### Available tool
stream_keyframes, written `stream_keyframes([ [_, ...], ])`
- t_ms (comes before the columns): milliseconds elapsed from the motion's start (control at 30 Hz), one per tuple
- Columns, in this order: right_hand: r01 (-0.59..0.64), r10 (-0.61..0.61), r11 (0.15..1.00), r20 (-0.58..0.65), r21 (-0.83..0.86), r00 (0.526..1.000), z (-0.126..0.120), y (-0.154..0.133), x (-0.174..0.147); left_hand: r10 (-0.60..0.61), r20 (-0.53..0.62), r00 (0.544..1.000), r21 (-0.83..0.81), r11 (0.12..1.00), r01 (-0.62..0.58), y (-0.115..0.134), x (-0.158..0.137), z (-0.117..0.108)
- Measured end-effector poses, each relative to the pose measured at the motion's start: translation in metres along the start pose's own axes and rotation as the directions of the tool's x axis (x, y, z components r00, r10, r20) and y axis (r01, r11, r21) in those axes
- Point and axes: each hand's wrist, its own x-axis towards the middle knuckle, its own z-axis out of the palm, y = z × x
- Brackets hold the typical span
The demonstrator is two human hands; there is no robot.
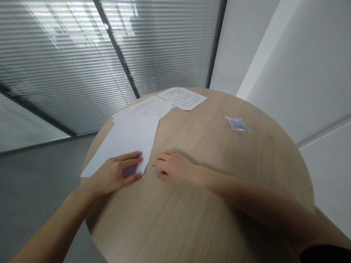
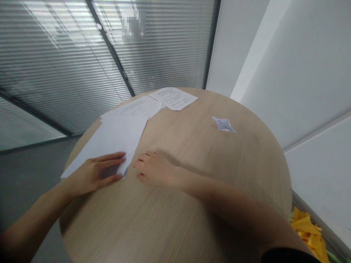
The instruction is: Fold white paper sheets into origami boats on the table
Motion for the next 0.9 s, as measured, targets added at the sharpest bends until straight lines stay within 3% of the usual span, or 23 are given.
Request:
stream_keyframes([
  [233, 0.077, -0.076, 0.996, 0.018, -0.034, 0.997, 0.004, -0.004, 0.009, -0.006, -0.005, 1.0, -0.011, 1.0, 0.006, 0.002, 0.0, 0.001],
  [567, 0.077, -0.077, 0.994, -0.001, -0.075, 0.997, 0.01, -0.01, 0.022, 0.048, -0.081, 0.996, -0.015, 0.999, -0.05, -0.004, -0.006, 0.013],
  [700, 0.085, -0.088, 0.993, -0.033, -0.081, 0.996, 0.005, -0.011, 0.031, 0.014, -0.251, 0.968, 0.051, 0.999, -0.001, -0.008, -0.01, 0.013],
  [800, 0.086, -0.093, 0.995, -0.122, -0.058, 0.988, -0.007, -0.007, 0.029, -0.035, -0.466, 0.884, 0.132, 0.985, 0.108, -0.01, -0.015, 0.001],
  [900, 0.091, -0.087, 0.996, -0.269, 0.001, 0.959, -0.028, 0.002, 0.012, 0.048, -0.536, 0.843, 0.241, 0.965, 0.098, -0.005, -0.016, -0.016],
])
